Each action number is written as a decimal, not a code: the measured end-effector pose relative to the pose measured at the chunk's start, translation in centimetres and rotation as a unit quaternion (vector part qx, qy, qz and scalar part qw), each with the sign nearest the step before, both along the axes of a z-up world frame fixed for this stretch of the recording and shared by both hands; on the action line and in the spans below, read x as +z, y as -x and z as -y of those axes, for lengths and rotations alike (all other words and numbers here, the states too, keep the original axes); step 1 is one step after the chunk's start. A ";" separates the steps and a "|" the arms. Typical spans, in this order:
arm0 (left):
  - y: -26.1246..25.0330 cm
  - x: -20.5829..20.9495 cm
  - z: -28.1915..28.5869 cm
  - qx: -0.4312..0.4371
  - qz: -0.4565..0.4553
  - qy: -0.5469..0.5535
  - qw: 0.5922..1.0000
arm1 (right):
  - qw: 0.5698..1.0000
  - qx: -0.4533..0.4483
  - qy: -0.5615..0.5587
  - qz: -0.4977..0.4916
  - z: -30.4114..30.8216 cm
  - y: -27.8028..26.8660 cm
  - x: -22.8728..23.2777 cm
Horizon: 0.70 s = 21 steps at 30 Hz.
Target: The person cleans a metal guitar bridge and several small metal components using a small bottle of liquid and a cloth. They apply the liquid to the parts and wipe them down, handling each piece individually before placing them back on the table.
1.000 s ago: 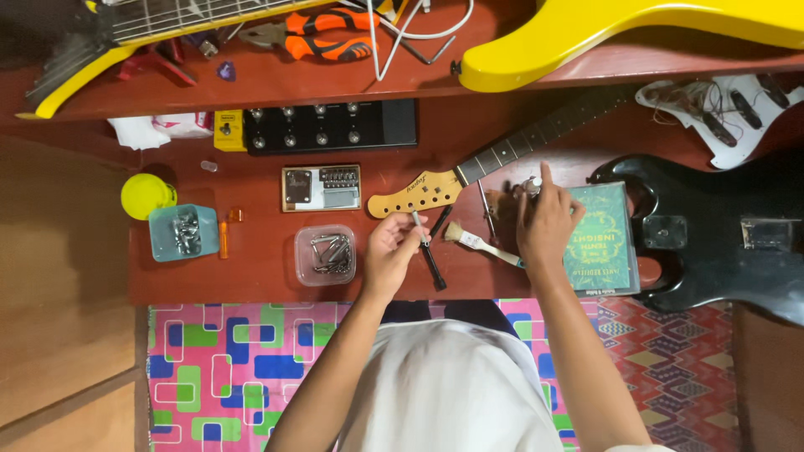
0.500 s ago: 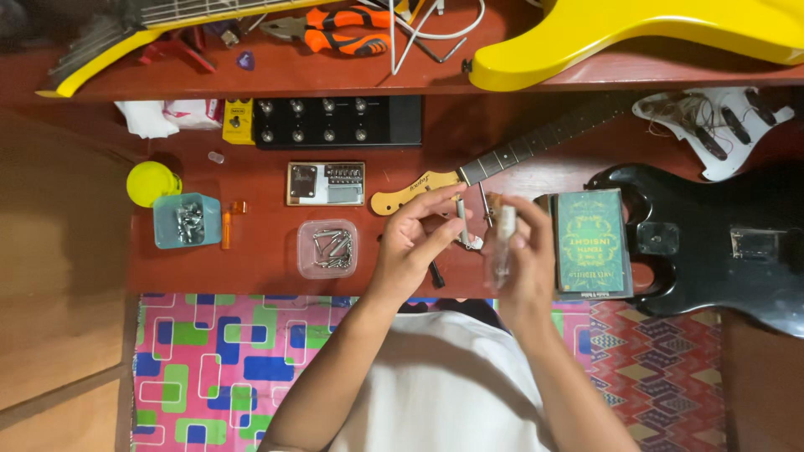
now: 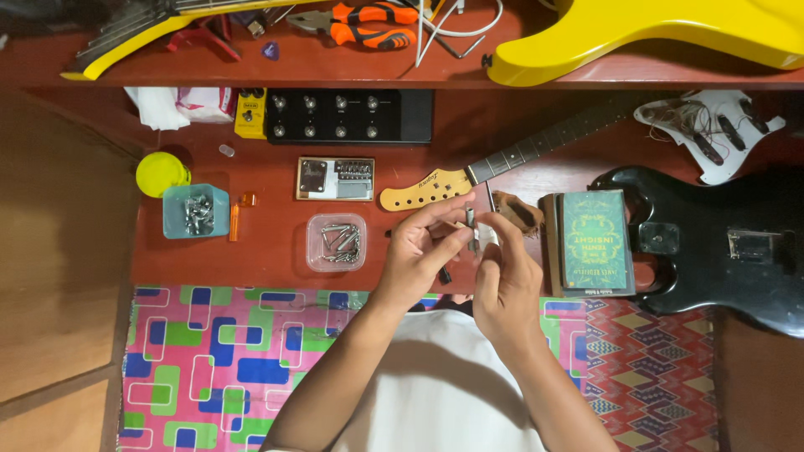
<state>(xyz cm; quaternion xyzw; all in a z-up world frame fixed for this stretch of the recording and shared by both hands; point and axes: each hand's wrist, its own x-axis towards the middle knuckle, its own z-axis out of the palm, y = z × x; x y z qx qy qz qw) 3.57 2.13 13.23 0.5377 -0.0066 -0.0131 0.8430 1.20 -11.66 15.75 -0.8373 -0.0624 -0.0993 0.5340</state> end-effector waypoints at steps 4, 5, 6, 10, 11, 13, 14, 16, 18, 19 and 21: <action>0.5 -0.3 -0.1 0.001 0.000 0.009 1.000 | 1.000 0.006 -0.011 0.028 -0.2 0.7 0.5; 0.6 -0.1 0.0 0.002 -0.001 0.018 1.000 | 0.999 0.004 -0.017 0.034 -0.3 0.8 1.0; 0.6 0.1 0.0 0.003 0.000 0.025 1.000 | 0.999 0.002 -0.024 0.042 -0.3 0.8 1.4; 0.7 1.3 0.0 0.009 -0.017 0.054 0.998 | 0.999 0.011 -0.031 0.036 0.0 0.8 0.1; 0.6 0.9 0.0 0.014 -0.021 0.040 0.999 | 0.999 0.019 -0.025 0.040 0.0 0.8 0.0; 1.0 0.6 -0.2 0.022 -0.029 0.027 0.999 | 0.999 0.029 -0.019 0.039 0.0 1.2 -0.2; 1.0 0.7 -0.4 0.024 -0.043 0.015 0.999 | 0.998 0.039 -0.014 0.045 0.0 1.1 -0.1; 1.2 0.9 -0.7 0.028 -0.058 0.002 0.998 | 0.997 0.050 -0.009 0.049 0.0 1.2 -0.1; 1.3 1.3 -1.0 0.018 -0.068 0.006 0.997 | 0.997 0.067 -0.013 0.046 0.2 1.2 -0.1; 1.2 1.3 -1.3 0.019 -0.069 0.005 0.997 | 0.997 0.068 -0.013 0.045 0.2 1.1 0.1; 1.3 1.4 -1.8 0.009 -0.083 0.015 0.996 | 0.995 0.084 -0.008 0.045 0.2 1.1 0.6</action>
